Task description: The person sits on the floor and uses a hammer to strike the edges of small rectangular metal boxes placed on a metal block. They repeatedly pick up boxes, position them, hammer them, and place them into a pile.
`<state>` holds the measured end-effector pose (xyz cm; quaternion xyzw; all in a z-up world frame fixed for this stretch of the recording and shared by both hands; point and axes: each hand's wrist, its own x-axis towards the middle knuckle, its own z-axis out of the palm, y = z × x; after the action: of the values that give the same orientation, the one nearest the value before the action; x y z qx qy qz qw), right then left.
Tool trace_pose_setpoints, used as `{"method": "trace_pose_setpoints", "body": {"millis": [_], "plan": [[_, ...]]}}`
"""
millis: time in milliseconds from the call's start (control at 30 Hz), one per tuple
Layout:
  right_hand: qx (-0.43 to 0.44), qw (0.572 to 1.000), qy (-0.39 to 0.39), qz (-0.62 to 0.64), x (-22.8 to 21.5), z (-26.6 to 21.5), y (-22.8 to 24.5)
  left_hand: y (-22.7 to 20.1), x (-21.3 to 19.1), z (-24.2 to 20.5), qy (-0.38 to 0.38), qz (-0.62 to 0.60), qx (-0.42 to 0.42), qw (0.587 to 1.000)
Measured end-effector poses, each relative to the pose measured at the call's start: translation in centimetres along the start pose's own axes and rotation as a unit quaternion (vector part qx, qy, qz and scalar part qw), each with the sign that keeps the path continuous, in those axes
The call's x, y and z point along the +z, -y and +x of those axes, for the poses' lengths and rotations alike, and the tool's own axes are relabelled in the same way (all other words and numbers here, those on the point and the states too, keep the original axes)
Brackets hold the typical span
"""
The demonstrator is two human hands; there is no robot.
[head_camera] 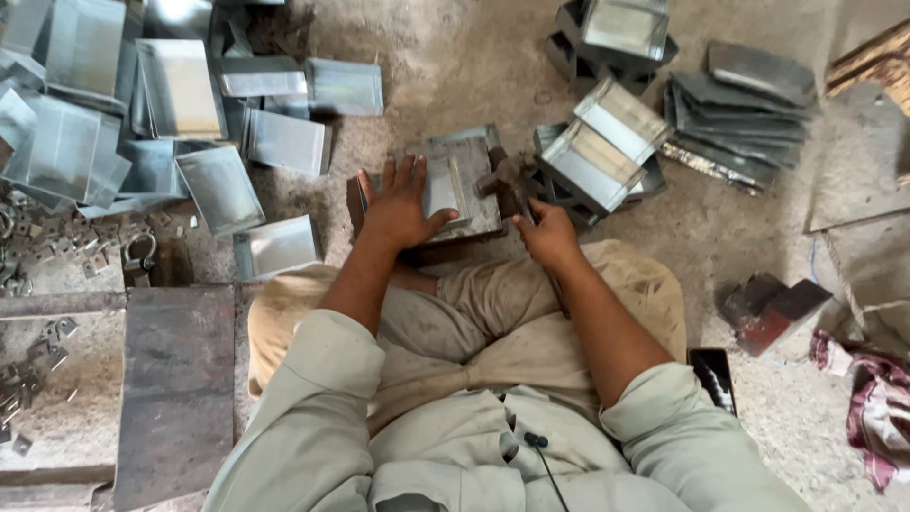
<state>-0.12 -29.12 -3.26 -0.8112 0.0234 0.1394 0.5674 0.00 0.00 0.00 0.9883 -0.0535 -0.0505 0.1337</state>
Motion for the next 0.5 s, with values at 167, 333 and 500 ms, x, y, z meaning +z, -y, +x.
{"method": "trace_pose_setpoints", "body": {"millis": [167,333,500], "plan": [[0.049,0.998,0.002,0.037,0.2,-1.6,3.2,-0.8,-3.8,-1.5,0.033,0.026,0.009,0.999],[-0.019,0.998,-0.040,-0.034,0.2,-3.2,4.5,-1.1,-4.9,-1.9,0.032,-0.003,-0.004,0.999],[-0.288,0.935,-0.137,-0.153,-0.3,-6.5,8.4,0.3,-4.8,-2.0,0.013,0.002,-0.012,1.000]]}}
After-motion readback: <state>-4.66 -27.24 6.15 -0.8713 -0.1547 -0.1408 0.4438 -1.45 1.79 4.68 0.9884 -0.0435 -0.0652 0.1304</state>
